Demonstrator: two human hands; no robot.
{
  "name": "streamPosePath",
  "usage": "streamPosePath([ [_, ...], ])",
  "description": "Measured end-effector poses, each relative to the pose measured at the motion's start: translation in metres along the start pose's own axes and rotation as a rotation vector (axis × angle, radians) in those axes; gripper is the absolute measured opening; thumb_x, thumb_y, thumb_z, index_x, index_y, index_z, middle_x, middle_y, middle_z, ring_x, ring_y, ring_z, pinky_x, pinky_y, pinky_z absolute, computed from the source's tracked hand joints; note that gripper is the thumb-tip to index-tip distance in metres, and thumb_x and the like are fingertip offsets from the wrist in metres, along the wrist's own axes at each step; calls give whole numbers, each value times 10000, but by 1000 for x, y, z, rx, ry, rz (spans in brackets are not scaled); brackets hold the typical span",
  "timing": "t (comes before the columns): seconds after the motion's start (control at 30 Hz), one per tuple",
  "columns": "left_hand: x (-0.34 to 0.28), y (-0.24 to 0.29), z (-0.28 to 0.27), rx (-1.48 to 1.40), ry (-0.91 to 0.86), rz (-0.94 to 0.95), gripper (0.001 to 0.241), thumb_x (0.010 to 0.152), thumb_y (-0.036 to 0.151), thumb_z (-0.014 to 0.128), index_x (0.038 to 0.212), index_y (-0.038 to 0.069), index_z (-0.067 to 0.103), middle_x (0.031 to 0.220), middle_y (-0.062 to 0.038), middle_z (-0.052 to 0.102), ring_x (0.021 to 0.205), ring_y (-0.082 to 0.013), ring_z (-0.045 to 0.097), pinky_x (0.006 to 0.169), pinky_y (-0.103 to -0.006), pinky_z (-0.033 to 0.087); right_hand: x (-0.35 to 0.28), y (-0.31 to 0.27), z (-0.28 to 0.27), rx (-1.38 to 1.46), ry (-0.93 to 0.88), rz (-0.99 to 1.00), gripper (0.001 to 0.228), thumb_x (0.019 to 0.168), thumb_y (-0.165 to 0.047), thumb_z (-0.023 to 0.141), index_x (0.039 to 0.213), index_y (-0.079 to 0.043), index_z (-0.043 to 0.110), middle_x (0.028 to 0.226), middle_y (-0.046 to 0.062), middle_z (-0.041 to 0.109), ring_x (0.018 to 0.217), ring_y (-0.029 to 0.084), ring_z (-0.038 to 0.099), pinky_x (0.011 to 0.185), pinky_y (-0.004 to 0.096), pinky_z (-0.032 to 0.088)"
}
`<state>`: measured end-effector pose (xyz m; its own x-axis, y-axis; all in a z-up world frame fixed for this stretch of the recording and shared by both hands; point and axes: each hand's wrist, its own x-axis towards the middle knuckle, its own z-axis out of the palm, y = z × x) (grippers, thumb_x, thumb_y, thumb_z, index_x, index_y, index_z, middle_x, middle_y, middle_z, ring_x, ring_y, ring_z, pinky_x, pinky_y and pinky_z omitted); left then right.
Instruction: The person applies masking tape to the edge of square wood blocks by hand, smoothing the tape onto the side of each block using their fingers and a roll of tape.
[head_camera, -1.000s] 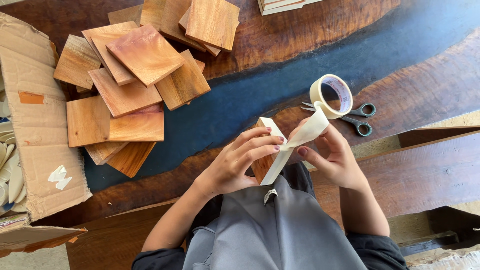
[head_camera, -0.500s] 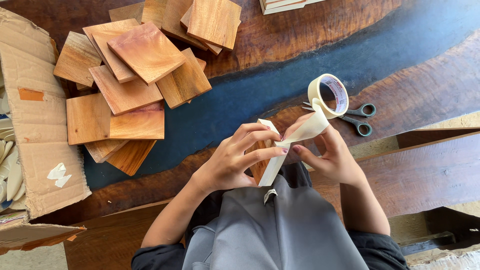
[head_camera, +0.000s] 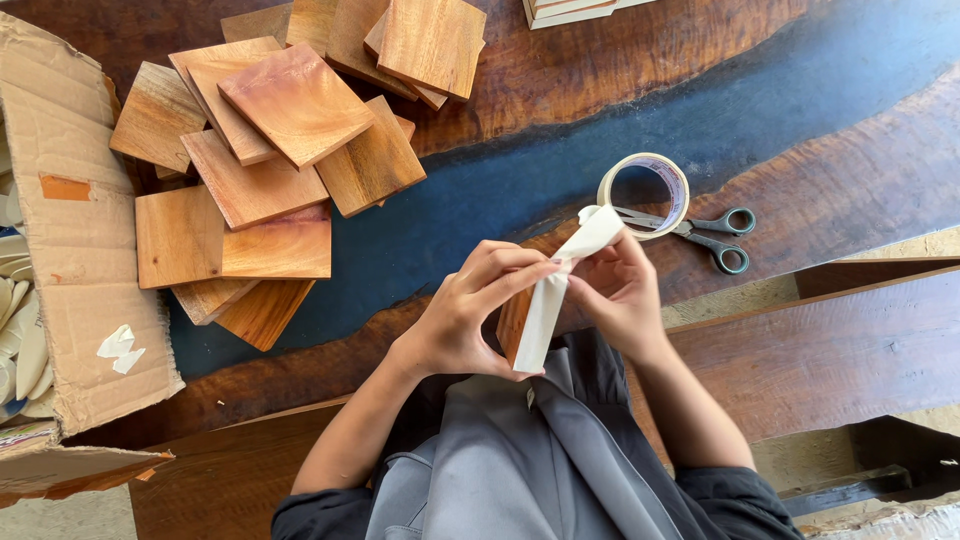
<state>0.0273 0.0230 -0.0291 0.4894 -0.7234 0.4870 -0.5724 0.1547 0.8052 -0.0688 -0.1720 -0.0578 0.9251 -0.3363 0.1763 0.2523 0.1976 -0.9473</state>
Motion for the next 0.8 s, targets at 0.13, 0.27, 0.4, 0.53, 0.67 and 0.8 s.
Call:
streamPosePath([
  [0.13,-4,-2,2,-51,21,-51,1000,486,320,991,1379,61,622,1328,-66,637,1195,-292,597,921,-407,616,-7,21,0,66,112,27,364,811,64,829,1044,72,548,859,155,649,782,205,718,642,302,605],
  [0.27,-5,-2,-1,-92,8,-73,1048,472,318,1007,1403,51,607,1335,-80,632,1202,-294,589,934,-422,612,-2,18,-6,31,84,74,400,784,49,858,1043,73,554,826,175,666,740,212,727,618,305,615],
  [0.4,-5,-1,-1,-183,-24,-120,1097,481,289,1013,1450,45,559,1372,-101,598,1202,-285,584,972,-441,578,-4,19,-13,-20,97,140,430,736,104,868,1029,101,554,784,227,666,722,264,747,630,360,645],
  [0.53,-11,-4,3,-346,-25,-197,1157,480,297,1026,1485,34,519,1420,-118,548,1233,-263,565,1008,-438,543,-10,25,-11,-14,135,131,431,738,74,885,999,79,542,778,221,680,751,240,749,683,356,640],
  [0.67,-13,-3,3,-426,-38,-244,1187,489,303,1027,1514,43,486,1448,-102,521,1243,-224,554,1029,-418,522,-8,29,-13,19,137,149,460,704,96,898,999,91,546,775,236,685,769,265,758,685,375,646],
  [0.8,-12,-4,3,-612,18,-255,1216,486,259,1043,1516,-7,455,1452,-140,482,1206,-224,573,989,-413,552,-7,29,-12,21,136,123,479,706,86,902,1020,54,540,768,215,687,737,251,755,688,371,647],
])
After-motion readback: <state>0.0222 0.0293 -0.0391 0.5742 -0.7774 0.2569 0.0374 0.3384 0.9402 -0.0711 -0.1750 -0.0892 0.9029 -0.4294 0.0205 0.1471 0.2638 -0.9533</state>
